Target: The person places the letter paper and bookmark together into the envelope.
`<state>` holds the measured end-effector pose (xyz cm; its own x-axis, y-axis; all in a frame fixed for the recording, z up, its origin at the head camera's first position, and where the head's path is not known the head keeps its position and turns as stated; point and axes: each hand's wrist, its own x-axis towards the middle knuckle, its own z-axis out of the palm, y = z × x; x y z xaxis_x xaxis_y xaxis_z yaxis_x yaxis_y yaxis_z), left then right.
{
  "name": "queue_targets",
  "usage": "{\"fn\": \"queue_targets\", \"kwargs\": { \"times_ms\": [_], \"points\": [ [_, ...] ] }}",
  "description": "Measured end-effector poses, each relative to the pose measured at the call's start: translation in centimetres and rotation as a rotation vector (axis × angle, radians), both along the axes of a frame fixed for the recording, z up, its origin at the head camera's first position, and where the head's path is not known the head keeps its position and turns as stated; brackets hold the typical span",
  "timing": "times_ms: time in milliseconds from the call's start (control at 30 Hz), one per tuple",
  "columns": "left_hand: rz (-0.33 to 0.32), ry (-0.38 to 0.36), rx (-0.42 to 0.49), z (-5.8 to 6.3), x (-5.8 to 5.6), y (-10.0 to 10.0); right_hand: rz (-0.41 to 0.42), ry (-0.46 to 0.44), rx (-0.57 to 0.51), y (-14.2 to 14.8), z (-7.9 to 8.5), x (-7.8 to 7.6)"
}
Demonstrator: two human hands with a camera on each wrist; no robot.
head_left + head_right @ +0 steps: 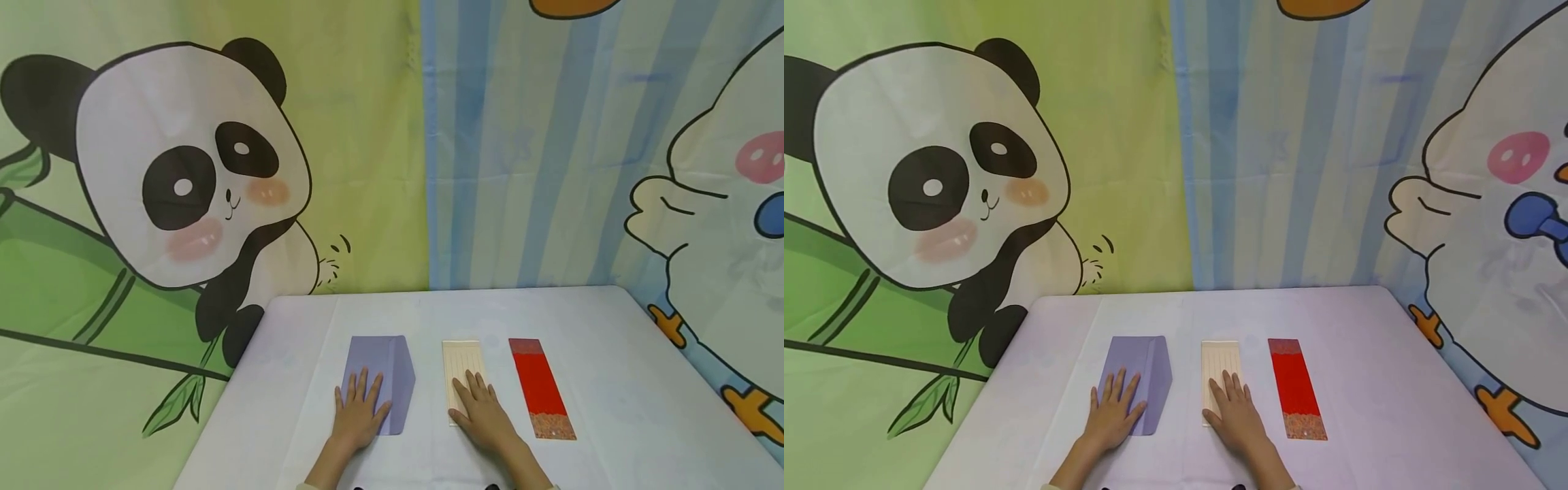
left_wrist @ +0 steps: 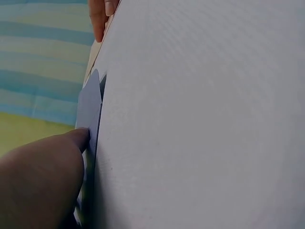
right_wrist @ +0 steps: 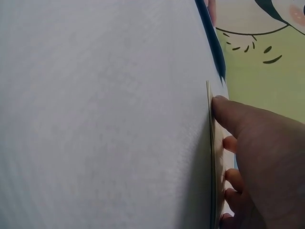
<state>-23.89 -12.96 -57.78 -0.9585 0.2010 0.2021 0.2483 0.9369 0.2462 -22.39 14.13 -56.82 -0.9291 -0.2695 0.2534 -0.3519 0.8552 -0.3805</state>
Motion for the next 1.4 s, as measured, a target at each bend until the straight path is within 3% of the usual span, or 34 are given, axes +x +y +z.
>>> {"fn": "queue_targets", "kwargs": {
  "times_ms": [200, 400, 533, 633, 700, 833, 933, 1167, 1400],
  "points": [
    [0.005, 0.013, -0.022, 0.1, -0.2, 0.1, -0.014, 0.008, 0.013, -0.1, 0.2, -0.1],
    [-0.015, -0.06, 0.002, 1.4, -0.2, -0.1, -0.057, 0.07, 0.067, -2.2, 1.5, -0.1],
    [-0.018, -0.078, -0.005, 2.7, -1.1, -0.9, 0.039, 0.072, -0.087, -5.2, 2.6, -0.8],
    [-0.019, -0.081, -0.04, 3.3, -2.5, -1.7, 0.129, -0.007, -0.254, -7.2, 2.6, -1.6],
    [-0.031, -0.093, -0.046, 3.4, -3.4, -2.1, 0.142, -0.055, -0.343, -8.3, 2.3, -2.2],
    [-0.07, -0.12, -0.029, 3.0, -4.8, -2.5, 0.095, -0.062, -0.472, -9.8, 1.4, -3.2],
    [-0.111, -0.137, -0.006, 2.3, -5.1, -2.6, 0.037, -0.036, -0.511, -10.6, 0.7, -3.5],
    [-0.171, -0.095, -0.059, 1.2, -5.0, -3.1, -0.015, 0.091, -0.387, -11.3, -1.2, -3.5],
    [-0.19, -0.044, -0.111, 0.8, -5.1, -3.4, -0.056, 0.072, -0.387, -11.4, -1.5, -3.3]
  ]
}}
